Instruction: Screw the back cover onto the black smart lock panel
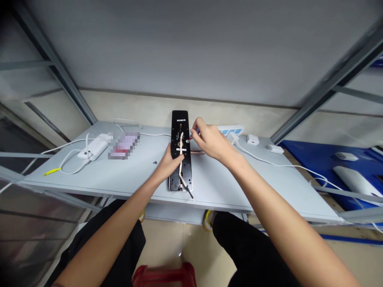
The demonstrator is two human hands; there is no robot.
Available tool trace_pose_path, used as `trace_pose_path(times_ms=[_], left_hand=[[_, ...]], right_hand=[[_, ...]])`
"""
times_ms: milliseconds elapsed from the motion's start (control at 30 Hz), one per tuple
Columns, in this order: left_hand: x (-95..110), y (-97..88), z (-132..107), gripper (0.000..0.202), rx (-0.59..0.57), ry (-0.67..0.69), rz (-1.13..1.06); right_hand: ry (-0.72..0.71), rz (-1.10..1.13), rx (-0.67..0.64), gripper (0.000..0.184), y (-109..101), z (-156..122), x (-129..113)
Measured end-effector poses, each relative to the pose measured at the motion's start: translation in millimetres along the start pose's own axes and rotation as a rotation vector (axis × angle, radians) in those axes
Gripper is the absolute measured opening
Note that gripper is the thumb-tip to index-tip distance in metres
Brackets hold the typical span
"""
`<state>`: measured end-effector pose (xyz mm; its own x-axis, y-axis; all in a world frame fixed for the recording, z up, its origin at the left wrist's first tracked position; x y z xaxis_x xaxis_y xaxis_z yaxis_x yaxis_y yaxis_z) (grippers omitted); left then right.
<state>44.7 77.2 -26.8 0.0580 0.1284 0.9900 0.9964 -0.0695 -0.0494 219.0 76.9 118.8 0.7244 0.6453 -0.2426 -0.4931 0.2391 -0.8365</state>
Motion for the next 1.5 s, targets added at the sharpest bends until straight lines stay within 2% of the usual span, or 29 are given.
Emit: trace_pose_path(times_ms=[67, 133, 300, 400, 600, 767, 933, 1033, 1100, 1167, 1233, 1267, 1400, 1500], left_hand=[[-3, 3.3, 4, 0.056, -0.050, 0.009, -0.126], [-7, 4.0, 6, 0.046, -0.065, -0.004, -0.205], [-7, 5.7, 8, 0.047, -0.119, 0.011, -0.261], [-8, 6.5, 9, 0.046, -0.118, -0.002, -0.245], [-11, 6.6, 12, 0.054, -0.082, -0.009, -0.278], [-9, 9.6, 12, 0.054, -0.142, -0.005, -0.282], [-11, 5.2, 9, 0.055, -0.053, -0.068, -0.239], [-12, 4.4, 7, 0.057, -0.035, -0.095, -0.211], [-12, 4.3, 8, 0.058, -0.033, -0.106, -0.205], [-13, 4.9, 9, 0.060, -0.039, -0.115, -0.209], [-14, 5.7, 10, 0.061, -0.044, -0.123, -0.207], [-14, 5.9, 10, 0.061, -0.044, -0.123, -0.203], [-14, 7.1, 12, 0.058, -0.063, -0.101, -0.181], [-14, 7.2, 12, 0.056, -0.077, -0.102, -0.179]], right_hand=[[0.042, -0.142, -0.120, 0.016, -5, 7, -5], [0.114, -0.143, -0.247, 0.016, -9, 15, -7], [0.282, -0.027, -0.455, 0.022, -9, 30, -12], [0.229, -0.046, -0.496, 0.017, -5, 35, -17], [-0.050, -0.130, -0.575, 0.013, -1, 43, -30], [-0.222, -0.008, -0.696, 0.018, 1, 50, -34], [-0.334, 0.073, -0.767, 0.020, 1, 56, -28], [-0.307, 0.058, -0.794, 0.018, 1, 58, -26], [-0.178, -0.032, -0.793, 0.015, 0, 61, -22], [-0.023, -0.157, -0.779, 0.023, -4, 64, -15], [0.055, -0.240, -0.780, 0.034, -6, 66, -13], [0.049, -0.252, -0.789, 0.036, -6, 67, -13], [-0.088, -0.215, -0.827, 0.016, -2, 66, -18], [-0.130, -0.256, -0.836, 0.029, -1, 60, -21]])
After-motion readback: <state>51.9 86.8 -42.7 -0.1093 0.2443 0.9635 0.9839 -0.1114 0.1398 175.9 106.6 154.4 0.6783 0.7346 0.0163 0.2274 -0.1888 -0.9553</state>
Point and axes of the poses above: each hand's wrist, its own z-axis towards the middle knuckle, its own y-axis out of the palm, x = y × z, the point moved 6 cm from there along z, towards the middle knuckle, and after that the axes turned 14 degrees about -y, right-handed, at the moved point
